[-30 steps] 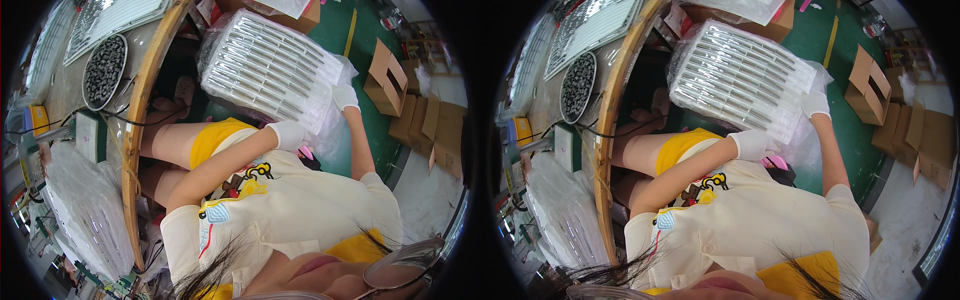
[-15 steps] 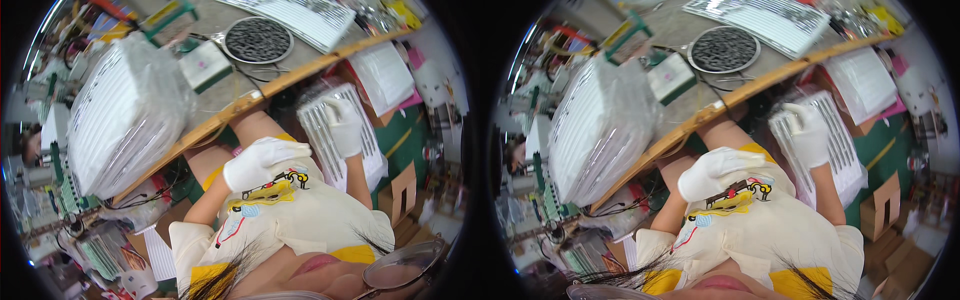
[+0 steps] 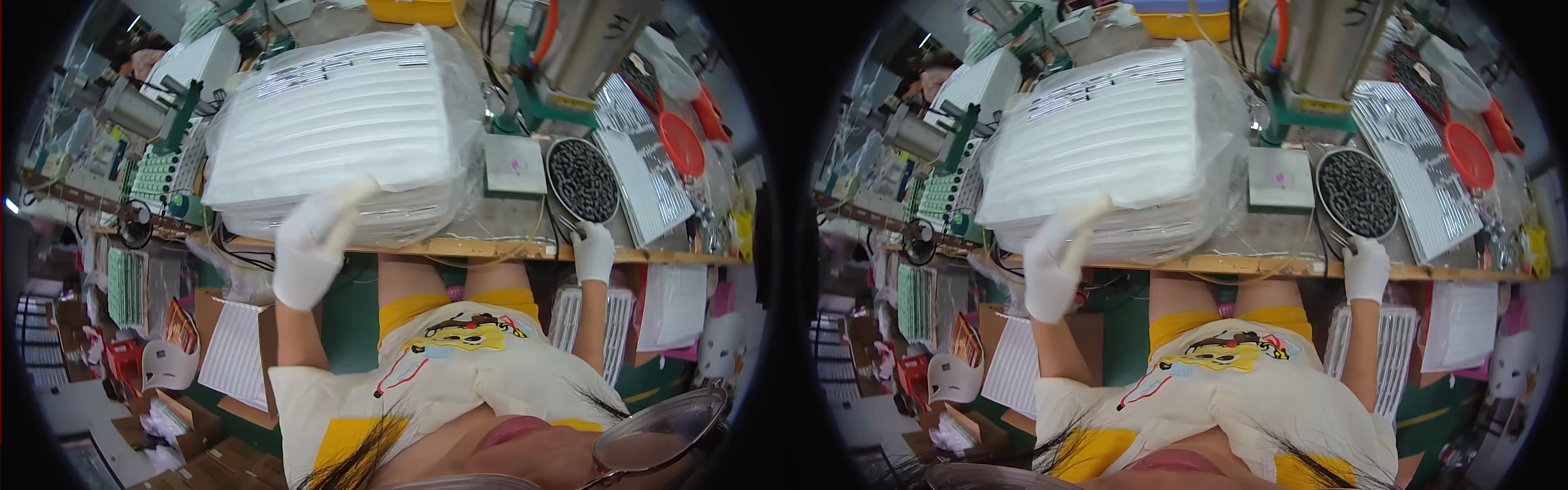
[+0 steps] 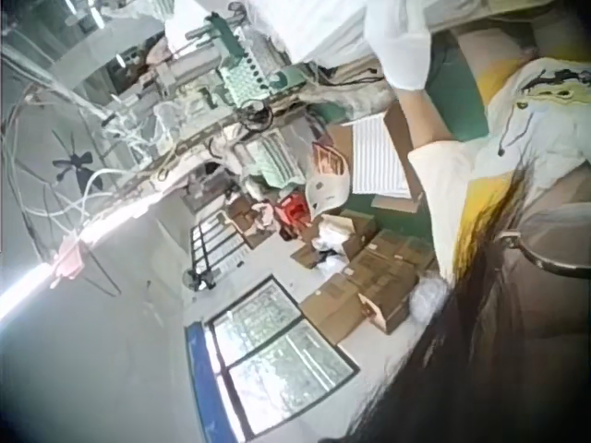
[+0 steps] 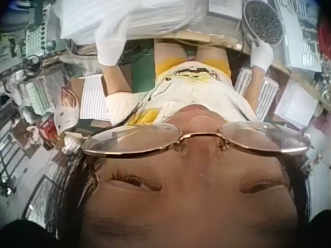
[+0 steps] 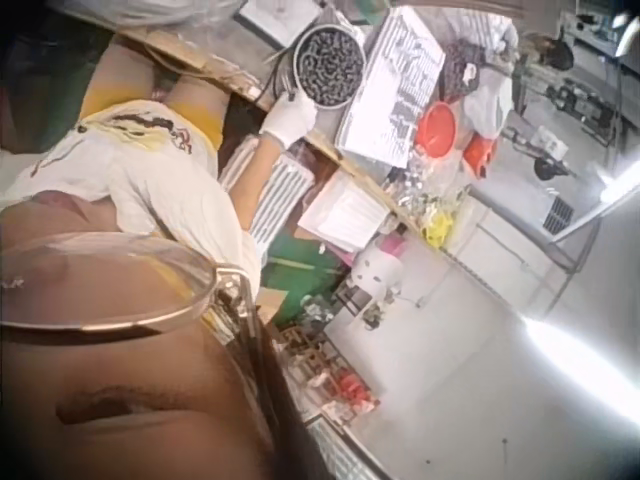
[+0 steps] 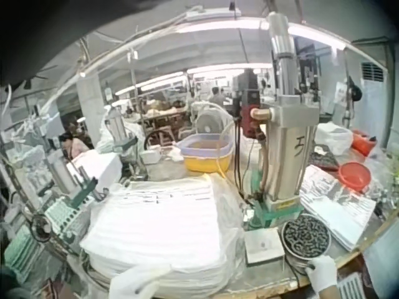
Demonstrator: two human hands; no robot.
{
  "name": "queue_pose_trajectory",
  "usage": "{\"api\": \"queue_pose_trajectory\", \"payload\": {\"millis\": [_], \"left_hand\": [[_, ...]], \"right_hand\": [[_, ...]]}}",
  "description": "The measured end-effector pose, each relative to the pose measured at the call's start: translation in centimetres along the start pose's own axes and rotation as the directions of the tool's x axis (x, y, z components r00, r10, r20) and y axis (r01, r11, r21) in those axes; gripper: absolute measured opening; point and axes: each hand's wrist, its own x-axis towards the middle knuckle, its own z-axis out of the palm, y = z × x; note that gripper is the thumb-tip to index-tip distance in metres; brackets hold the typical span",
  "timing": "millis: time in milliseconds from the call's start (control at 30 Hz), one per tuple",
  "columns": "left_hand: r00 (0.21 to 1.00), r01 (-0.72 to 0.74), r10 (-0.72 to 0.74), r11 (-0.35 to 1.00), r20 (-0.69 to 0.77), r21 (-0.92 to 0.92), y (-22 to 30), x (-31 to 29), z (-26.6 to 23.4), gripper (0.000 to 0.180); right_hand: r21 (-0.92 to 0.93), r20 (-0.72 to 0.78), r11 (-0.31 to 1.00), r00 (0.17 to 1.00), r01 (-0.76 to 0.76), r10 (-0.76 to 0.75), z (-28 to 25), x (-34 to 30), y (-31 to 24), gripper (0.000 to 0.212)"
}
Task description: Assembling small metal components using a pneumatic press machine.
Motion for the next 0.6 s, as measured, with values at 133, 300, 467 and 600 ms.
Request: {"api": "queue_pose_trajectory", "payload": {"millis": [133,300,467,600], "left_hand": [[0.988,-0.058,0.097,0.951,-0.117,0.303,-5.1,8.3,-4.0,0.03],[0.984,-0.048,0.144,0.784,-0.106,0.619,-18.5,16.3,-11.3,0.025],[0.952,0.088,-0.28,0.644,0.127,0.76,-23.8,18.7,-10.3,0.026],[0.985,-0.102,-0.035,0.677,0.17,0.729,-23.8,18.6,-9.2,0.032]], "right_hand": [[0.093,0.104,0.994,0.994,-0.052,0.042,-1.1,0.4,-0.3,0.015],[0.177,0.184,0.975,0.978,-0.132,0.099,-2.8,0.4,-0.1,0.016],[0.194,0.203,0.945,0.953,-0.263,0.223,-4.5,-1.3,1.0,0.02],[0.307,0.047,0.941,0.99,-0.143,0.135,-4.5,-1.2,2.5,0.021]]}}
